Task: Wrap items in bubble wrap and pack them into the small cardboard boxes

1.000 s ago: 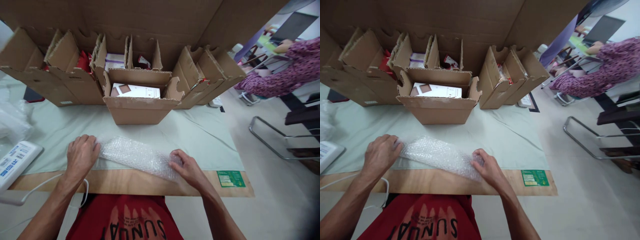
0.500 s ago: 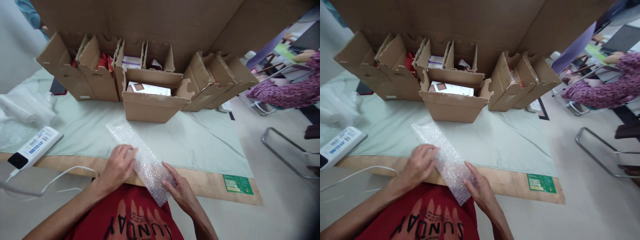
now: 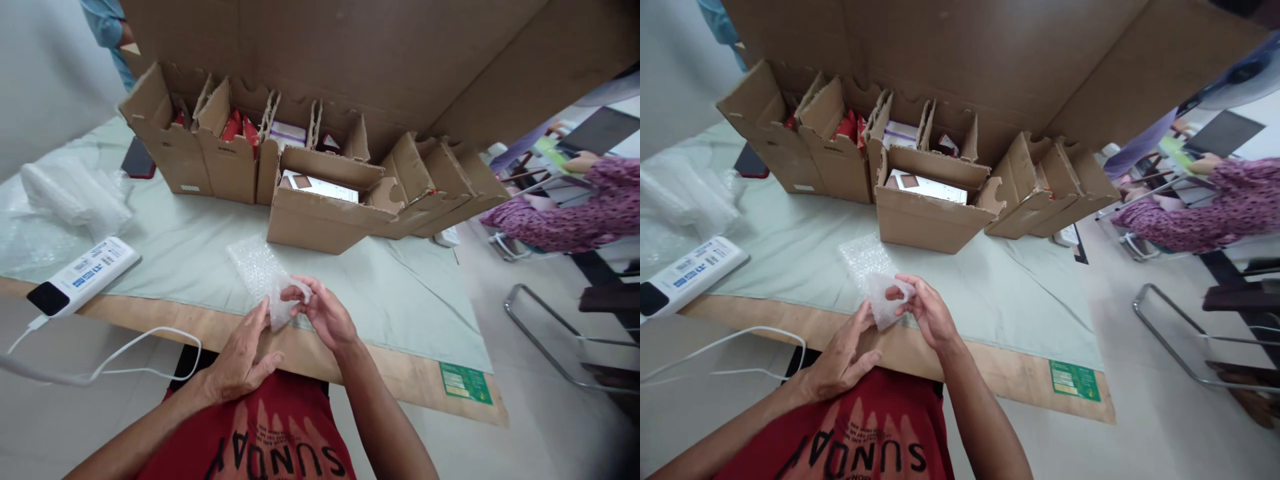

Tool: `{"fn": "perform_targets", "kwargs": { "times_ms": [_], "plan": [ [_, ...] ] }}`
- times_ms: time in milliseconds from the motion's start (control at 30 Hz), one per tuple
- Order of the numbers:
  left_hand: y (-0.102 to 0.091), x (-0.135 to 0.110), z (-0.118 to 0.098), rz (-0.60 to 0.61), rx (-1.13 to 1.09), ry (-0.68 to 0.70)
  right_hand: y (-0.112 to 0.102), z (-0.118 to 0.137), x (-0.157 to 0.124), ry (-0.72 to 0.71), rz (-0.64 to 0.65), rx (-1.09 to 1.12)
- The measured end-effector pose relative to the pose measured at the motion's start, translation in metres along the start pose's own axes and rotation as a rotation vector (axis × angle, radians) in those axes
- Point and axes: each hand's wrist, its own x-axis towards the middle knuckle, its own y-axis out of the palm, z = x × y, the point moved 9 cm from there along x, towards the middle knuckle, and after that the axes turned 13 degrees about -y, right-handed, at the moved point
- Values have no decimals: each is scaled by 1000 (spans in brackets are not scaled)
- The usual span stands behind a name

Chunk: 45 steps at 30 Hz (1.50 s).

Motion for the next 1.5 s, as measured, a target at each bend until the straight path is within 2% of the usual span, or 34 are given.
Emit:
{"fn": "perform_targets", "kwargs": {
  "times_ms": [67,167,300,433,533,633,733,800,867,1000,1167,1333,1500],
  "plan": [
    [-1,-5,1,-71,-2,23,-2,-18,18,63,-17,-2],
    [-2,-6,-1,-113,33,45,-7,-32,27,110,-22,-80],
    [-5,0,-7,-156,90,70,-4,-32,26,105,5,-183],
    [-8,5,-3,-185,171,-14,-2,-26,23,69,3,-254],
    [-12,6,-2,-201,217,-45,0,-3,18,-113,111,-487],
    [-13,8,-4,-193,237,-35,9,18,2,-374,367,-933],
    [-13,9,-6,-179,270,-23,13,9,-17,-493,614,-1342],
    [-12,10,-6,-168,291,-27,11,0,-24,-551,655,-1520],
    [-14,8,-7,-173,309,-34,14,-4,-29,-652,638,-1615],
    [-22,-3,-17,-248,391,40,33,-2,-42,-797,621,-1652],
    [-23,-20,-24,-251,451,155,51,2,-57,-736,656,-1499],
    [-29,-27,-14,-304,387,104,34,2,-52,-610,529,-1224],
    [-36,-25,-3,-295,241,31,14,-5,-38,-462,355,-1074]
  ]
}}
